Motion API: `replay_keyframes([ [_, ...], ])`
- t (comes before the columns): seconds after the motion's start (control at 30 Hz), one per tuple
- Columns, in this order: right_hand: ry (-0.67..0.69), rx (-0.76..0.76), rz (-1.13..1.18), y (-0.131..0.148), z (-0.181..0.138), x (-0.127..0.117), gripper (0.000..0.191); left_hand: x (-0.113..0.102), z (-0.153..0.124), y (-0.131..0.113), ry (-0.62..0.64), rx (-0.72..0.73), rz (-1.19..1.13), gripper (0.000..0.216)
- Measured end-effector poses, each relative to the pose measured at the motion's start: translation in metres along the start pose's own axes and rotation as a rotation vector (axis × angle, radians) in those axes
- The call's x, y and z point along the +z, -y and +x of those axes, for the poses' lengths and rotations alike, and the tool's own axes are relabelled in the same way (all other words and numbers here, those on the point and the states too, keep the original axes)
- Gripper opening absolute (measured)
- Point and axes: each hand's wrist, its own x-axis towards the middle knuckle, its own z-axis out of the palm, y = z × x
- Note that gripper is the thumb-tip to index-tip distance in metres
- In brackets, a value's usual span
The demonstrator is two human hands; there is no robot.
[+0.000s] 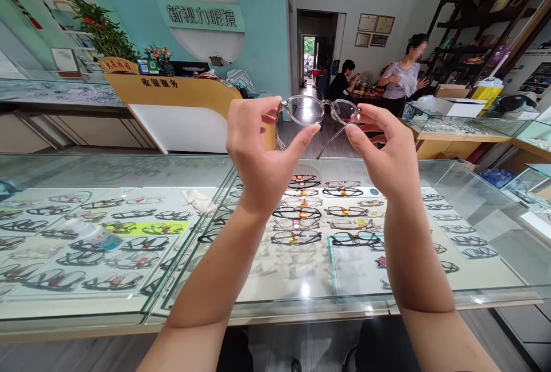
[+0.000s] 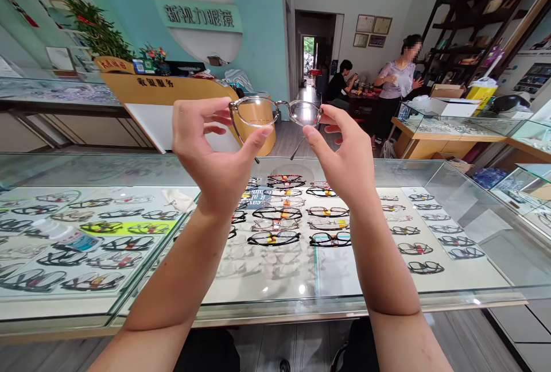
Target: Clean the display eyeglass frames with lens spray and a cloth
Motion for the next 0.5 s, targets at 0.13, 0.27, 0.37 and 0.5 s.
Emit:
replay_keyframes([
  [0.13, -0.005, -0.006, -0.006, 0.000, 0.000, 0.000, 0.048, 0.000, 0.000, 0.002, -0.002, 0.012, 0.038, 0.057],
  [0.27, -0.025, -0.034, -0.026, -0.002, 0.000, -0.001, 0.047, 0.000, 0.000, 0.003, 0.007, -0.004, 0.026, 0.055],
  [0.37, -0.055, -0.051, -0.038, -0.002, 0.000, -0.002, 0.048, -0.001, 0.001, 0.005, 0.047, -0.063, -0.046, 0.056],
  [0.5, -0.154, -0.117, -0.056, 0.004, 0.001, 0.000, 0.047, -0.001, 0.005, 0.012, 0.134, -0.113, -0.184, 0.057],
])
